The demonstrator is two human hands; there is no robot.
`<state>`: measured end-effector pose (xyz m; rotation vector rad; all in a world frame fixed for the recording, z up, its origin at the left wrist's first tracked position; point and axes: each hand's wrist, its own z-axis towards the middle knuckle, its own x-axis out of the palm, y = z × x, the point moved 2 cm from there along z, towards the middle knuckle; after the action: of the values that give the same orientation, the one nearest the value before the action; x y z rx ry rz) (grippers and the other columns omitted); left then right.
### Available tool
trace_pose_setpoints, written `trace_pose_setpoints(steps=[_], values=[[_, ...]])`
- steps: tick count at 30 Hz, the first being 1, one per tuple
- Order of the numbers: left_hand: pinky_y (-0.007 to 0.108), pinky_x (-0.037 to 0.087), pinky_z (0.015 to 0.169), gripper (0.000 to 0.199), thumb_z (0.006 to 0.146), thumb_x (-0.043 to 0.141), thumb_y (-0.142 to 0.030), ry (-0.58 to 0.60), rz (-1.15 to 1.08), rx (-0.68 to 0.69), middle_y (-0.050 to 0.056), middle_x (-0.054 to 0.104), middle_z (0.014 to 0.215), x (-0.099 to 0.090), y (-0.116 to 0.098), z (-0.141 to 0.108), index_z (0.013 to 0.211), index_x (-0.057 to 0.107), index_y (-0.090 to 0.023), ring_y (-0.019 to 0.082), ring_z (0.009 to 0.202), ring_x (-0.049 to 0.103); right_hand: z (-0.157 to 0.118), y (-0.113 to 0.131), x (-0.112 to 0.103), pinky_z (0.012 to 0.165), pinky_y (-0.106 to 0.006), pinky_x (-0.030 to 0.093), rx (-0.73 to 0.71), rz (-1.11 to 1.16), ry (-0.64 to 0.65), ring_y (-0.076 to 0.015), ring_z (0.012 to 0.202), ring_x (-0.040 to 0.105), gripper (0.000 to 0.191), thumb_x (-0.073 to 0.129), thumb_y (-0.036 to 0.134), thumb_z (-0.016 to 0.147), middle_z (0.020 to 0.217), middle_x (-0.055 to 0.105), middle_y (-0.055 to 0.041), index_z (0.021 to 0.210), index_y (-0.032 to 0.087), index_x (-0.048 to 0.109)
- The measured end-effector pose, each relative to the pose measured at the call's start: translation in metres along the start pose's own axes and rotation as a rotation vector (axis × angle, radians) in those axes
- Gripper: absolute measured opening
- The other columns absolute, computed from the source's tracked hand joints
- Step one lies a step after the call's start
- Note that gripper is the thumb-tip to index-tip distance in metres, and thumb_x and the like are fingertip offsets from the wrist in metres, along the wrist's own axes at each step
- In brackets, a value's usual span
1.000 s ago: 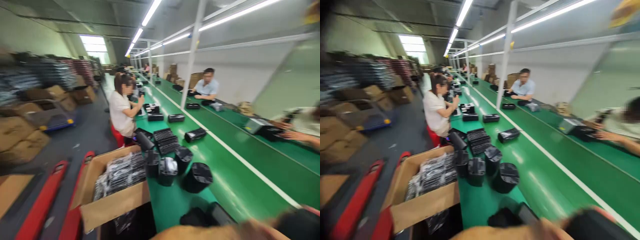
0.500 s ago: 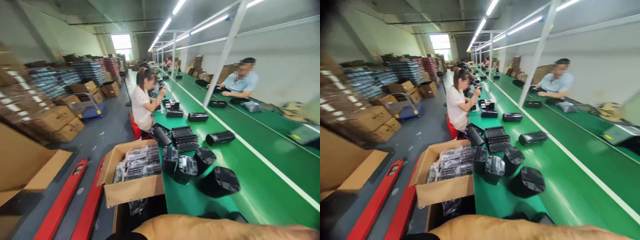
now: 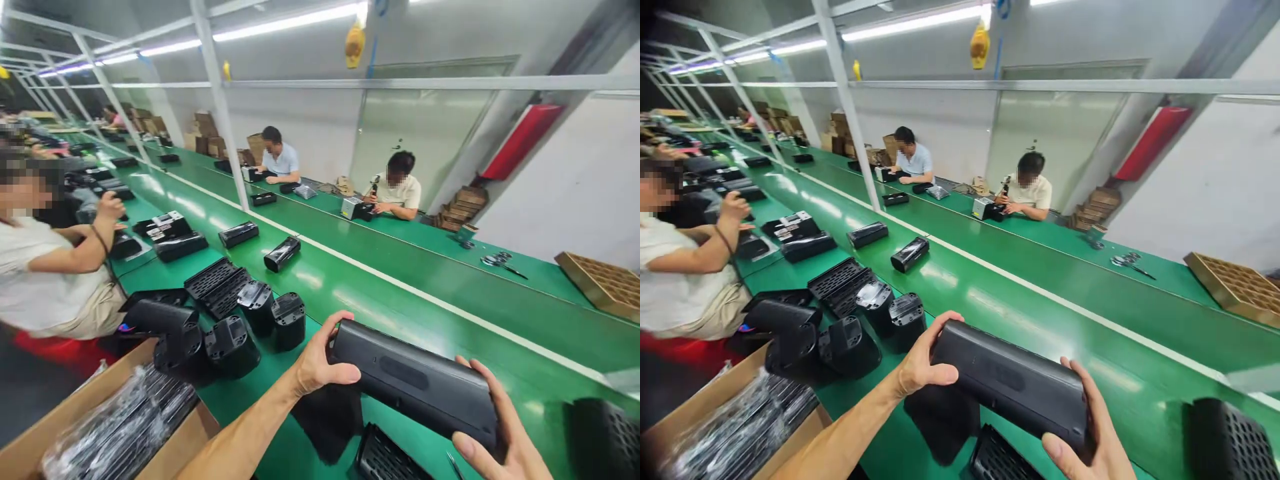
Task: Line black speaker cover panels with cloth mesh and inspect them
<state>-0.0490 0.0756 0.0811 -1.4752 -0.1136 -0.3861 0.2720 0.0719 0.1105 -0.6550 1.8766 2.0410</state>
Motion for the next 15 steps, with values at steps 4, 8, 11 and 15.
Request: trace_pose_setpoints(steps=[4, 8, 11, 15], values=[[0.032, 0.047, 0.088, 0.094, 0.065, 0.092, -0.041, 0.051, 0.091, -0.026, 0.005, 0.061, 0.117, 0.014, 0.001, 0.009, 0.146, 0.046, -0.028, 0.022, 0.099, 0.058, -0.018, -0.009, 0.006, 0.115, -0.048, 0.044, 0.023, 0.173, -0.097, -0.039, 0.146, 0.044, 0.085, 0.073, 0.067, 0.082, 0.163, 0.043, -0.008, 0.154, 0.035, 0.04], [0.032, 0.048, 0.09, 0.086, 0.068, 0.087, -0.049, 0.071, 0.176, -0.025, 0.004, 0.065, 0.116, 0.018, 0.01, 0.018, 0.143, 0.05, -0.027, 0.024, 0.1, 0.059, -0.027, -0.027, 0.008, 0.102, -0.042, 0.053, 0.041, 0.306, -0.146, -0.0375, 0.138, 0.052, 0.088, 0.079, 0.061, 0.079, 0.156, 0.051, -0.0109, 0.153, 0.031, 0.041], [0.032, 0.049, 0.094, 0.083, 0.067, 0.085, -0.053, 0.026, 0.22, -0.079, 0.004, 0.065, 0.127, 0.021, 0.02, 0.021, 0.14, 0.054, -0.027, 0.028, 0.109, 0.061, -0.042, -0.034, 0.015, 0.11, -0.048, 0.045, 0.082, 0.355, -0.155, -0.0375, 0.136, 0.052, 0.09, 0.08, 0.058, 0.081, 0.158, 0.046, -0.0118, 0.156, 0.031, 0.038], [0.042, 0.055, 0.095, 0.092, 0.067, 0.082, -0.061, -0.01, 0.232, -0.413, 0.002, 0.071, 0.126, 0.03, 0.032, 0.024, 0.149, 0.046, -0.037, 0.037, 0.112, 0.067, -0.062, -0.039, 0.029, 0.113, -0.046, 0.042, 0.079, 0.477, -0.291, -0.0337, 0.131, 0.053, 0.09, 0.083, 0.053, 0.078, 0.152, 0.049, -0.0092, 0.155, 0.029, 0.042]])
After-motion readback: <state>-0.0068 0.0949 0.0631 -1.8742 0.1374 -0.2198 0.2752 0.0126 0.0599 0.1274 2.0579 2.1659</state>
